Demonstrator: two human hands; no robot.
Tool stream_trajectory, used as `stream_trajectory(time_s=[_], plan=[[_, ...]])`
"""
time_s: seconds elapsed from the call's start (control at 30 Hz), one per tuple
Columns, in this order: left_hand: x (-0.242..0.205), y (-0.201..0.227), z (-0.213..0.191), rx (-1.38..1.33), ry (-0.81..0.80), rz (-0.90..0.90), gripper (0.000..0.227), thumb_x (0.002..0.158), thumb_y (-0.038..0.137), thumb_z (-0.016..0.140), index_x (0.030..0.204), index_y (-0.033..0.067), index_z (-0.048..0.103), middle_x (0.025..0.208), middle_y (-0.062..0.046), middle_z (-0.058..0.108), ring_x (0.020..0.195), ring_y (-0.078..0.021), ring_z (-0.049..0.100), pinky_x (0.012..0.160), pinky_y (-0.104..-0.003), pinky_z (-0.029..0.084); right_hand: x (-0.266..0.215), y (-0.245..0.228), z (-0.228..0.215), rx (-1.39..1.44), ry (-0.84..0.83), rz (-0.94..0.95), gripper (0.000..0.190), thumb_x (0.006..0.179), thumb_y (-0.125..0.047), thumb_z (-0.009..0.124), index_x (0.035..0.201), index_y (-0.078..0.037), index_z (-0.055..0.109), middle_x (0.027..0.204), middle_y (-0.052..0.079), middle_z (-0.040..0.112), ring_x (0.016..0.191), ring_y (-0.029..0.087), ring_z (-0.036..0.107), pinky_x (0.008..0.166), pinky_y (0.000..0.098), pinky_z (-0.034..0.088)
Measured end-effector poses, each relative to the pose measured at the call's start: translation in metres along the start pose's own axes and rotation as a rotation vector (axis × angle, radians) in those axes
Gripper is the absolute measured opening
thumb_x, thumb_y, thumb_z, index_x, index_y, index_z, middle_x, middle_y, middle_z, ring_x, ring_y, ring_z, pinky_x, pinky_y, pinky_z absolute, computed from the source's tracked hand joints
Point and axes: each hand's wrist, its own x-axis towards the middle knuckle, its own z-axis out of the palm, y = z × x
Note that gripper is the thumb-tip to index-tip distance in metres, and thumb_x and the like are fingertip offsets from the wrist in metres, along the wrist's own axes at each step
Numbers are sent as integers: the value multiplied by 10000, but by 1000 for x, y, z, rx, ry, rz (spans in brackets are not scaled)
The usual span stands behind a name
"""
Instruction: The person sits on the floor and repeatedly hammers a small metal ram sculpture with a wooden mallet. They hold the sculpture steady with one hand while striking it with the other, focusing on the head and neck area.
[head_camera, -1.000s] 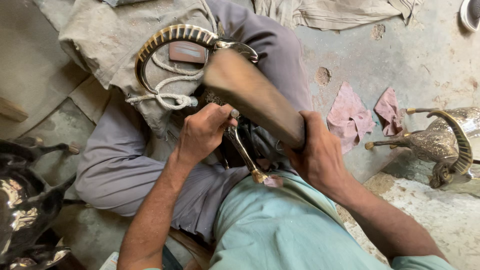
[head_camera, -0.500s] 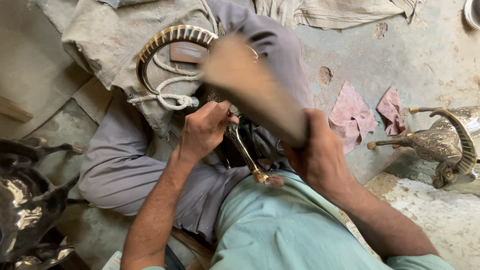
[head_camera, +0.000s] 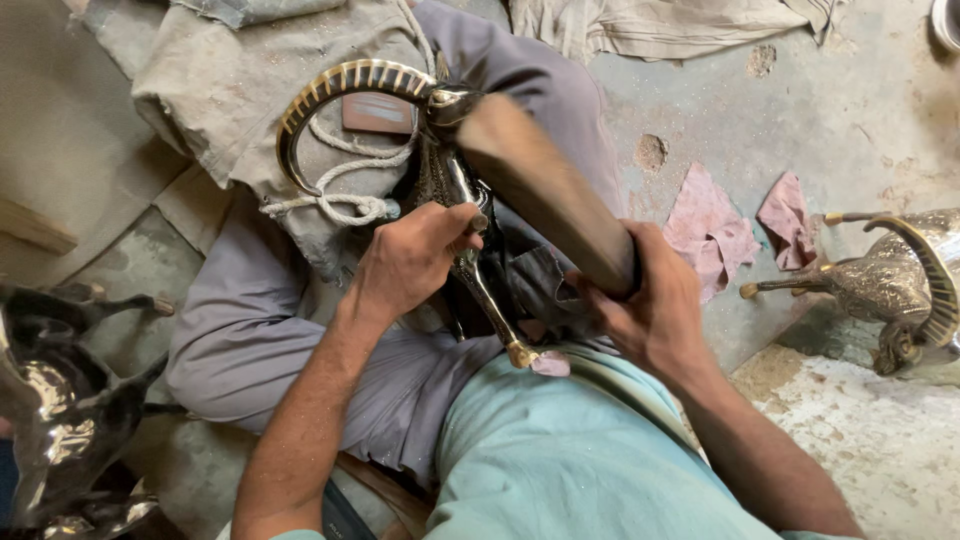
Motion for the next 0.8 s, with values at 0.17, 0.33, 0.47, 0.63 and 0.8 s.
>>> stream_trajectory(time_s=[0.17, 0.33, 0.47, 0.63, 0.8], plan=[[-4, -2, 0, 72, 4, 11, 324, 933, 109, 782, 1205, 152, 610, 899, -68, 685, 759, -241, 703, 627, -349, 578, -11, 8, 11, -219, -112, -49, 552, 767, -135, 809, 1213, -15, 507, 928, 241, 664, 853, 453, 658, 693, 497, 504], [-5, -7, 0, 20, -40, 18, 326, 956, 74, 725, 1252, 141, 607, 928, -63, 689, 786, -242, 724, 645, -362, 591, -16, 10, 13, -242, -42, -103, 537, 811, -93, 774, 1269, -35, 498, 1006, 240, 664, 890, 437, 666, 739, 503, 513], [-4, -6, -3, -6, -62, 6, 333, 958, 77, 704, 1265, 156, 601, 948, -67, 689, 815, -254, 738, 660, -376, 602, -15, 7, 16, -118, 27, -102, 530, 811, -104, 750, 1266, -31, 489, 977, 245, 651, 851, 430, 660, 717, 492, 518], [-2, -2, -5, 33, -48, 11, 347, 938, 95, 737, 1249, 174, 607, 946, -81, 686, 801, -285, 716, 641, -396, 590, -12, 5, 19, -165, -15, -101, 522, 806, -78, 736, 1265, -28, 493, 962, 247, 645, 840, 439, 648, 701, 502, 503], [0, -2, -6, 91, -33, 73, 369, 909, 84, 754, 1243, 159, 615, 940, -92, 673, 798, -315, 700, 618, -402, 568, -13, 4, 22, -265, -52, -80, 516, 815, -54, 738, 1272, -33, 500, 937, 233, 645, 841, 437, 651, 711, 513, 502]])
